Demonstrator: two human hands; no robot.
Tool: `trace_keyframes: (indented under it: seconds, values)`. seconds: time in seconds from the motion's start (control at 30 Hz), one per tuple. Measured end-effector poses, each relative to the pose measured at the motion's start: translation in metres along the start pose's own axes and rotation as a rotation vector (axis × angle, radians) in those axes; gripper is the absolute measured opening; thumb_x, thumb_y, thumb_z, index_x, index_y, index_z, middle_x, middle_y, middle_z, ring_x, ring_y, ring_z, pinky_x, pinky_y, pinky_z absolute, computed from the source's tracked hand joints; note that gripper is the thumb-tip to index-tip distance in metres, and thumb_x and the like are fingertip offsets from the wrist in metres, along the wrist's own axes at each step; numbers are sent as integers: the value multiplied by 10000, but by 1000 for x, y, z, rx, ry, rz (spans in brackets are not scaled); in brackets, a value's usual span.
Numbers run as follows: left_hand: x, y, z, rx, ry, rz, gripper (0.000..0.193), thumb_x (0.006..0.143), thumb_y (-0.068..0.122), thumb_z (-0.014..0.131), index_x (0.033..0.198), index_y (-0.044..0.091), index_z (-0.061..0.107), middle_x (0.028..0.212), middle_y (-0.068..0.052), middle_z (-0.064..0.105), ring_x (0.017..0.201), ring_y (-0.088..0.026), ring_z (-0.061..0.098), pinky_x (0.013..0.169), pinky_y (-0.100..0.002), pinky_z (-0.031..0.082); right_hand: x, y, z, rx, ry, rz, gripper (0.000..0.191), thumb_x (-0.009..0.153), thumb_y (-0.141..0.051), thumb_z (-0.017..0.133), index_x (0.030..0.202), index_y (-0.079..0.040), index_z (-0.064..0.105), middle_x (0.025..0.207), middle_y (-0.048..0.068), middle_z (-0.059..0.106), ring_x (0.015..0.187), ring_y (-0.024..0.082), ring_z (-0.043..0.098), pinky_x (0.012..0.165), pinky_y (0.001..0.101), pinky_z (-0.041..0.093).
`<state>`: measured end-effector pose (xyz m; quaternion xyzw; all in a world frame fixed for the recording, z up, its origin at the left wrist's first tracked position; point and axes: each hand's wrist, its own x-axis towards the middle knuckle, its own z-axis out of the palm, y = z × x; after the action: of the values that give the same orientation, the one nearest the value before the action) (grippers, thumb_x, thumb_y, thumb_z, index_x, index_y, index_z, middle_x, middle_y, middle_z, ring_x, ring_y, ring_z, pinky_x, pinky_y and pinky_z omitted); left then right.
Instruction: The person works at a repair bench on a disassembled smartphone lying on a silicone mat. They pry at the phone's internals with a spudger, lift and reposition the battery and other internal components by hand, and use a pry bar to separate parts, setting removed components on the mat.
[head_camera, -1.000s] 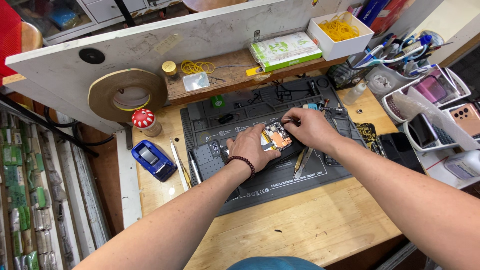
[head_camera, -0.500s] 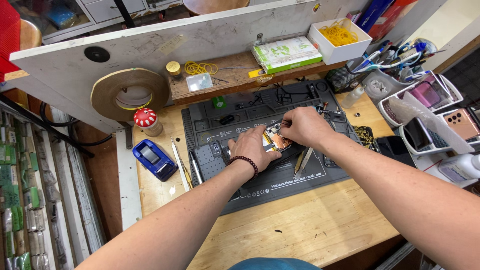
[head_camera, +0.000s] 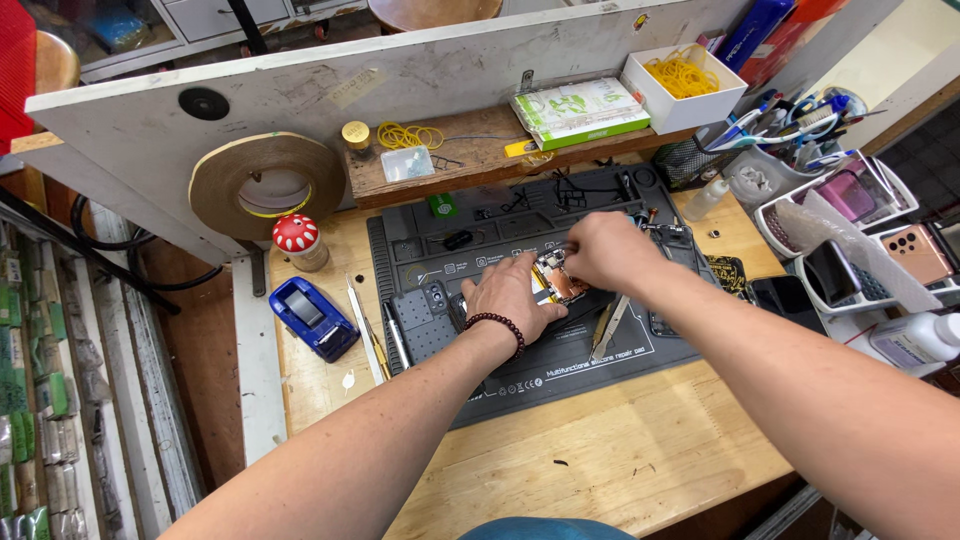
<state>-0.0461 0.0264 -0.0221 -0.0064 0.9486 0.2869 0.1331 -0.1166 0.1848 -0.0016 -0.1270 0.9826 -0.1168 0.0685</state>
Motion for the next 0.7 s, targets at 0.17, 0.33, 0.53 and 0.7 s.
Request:
trace_keyframes:
  seconds: [0.17,0.33,0.53,0.7]
  values:
    - [-2,-3,0,-16,12,7,927,703,476,896,1472,161,485,1470,-60,538,1391,-240,448,1099,-519,308,-5,37,2,199,-81,153,405,764,-353,841,1015,-43,774,898,141,773,836,256,754,788,391,581]
    - [-3,-3,0,-13,17,13,918,700,462,893,1473,165,496,1442,-51,571,1370,-245,476,1093,-503,325,-25,40,6,274,-80,171,412,886,-261,704,1279,-139,718,920,132,780,764,251,778,761,369,597]
    - [-3,-2,0,-14,13,10,927,700,466,892,1478,168,486,1433,-46,573,1355,-240,488,1084,-504,327,-42,19,12,609,-63,293,277,897,-247,732,1120,-85,761,855,28,756,710,138,680,555,318,529]
    - [-2,-1,0,-6,4,8,932,700,475,892,1478,163,483,1447,-51,562,1364,-234,477,1082,-510,322,-38,7,13,754,-110,463,228,906,-202,739,1081,-58,752,842,24,728,644,92,617,483,281,468]
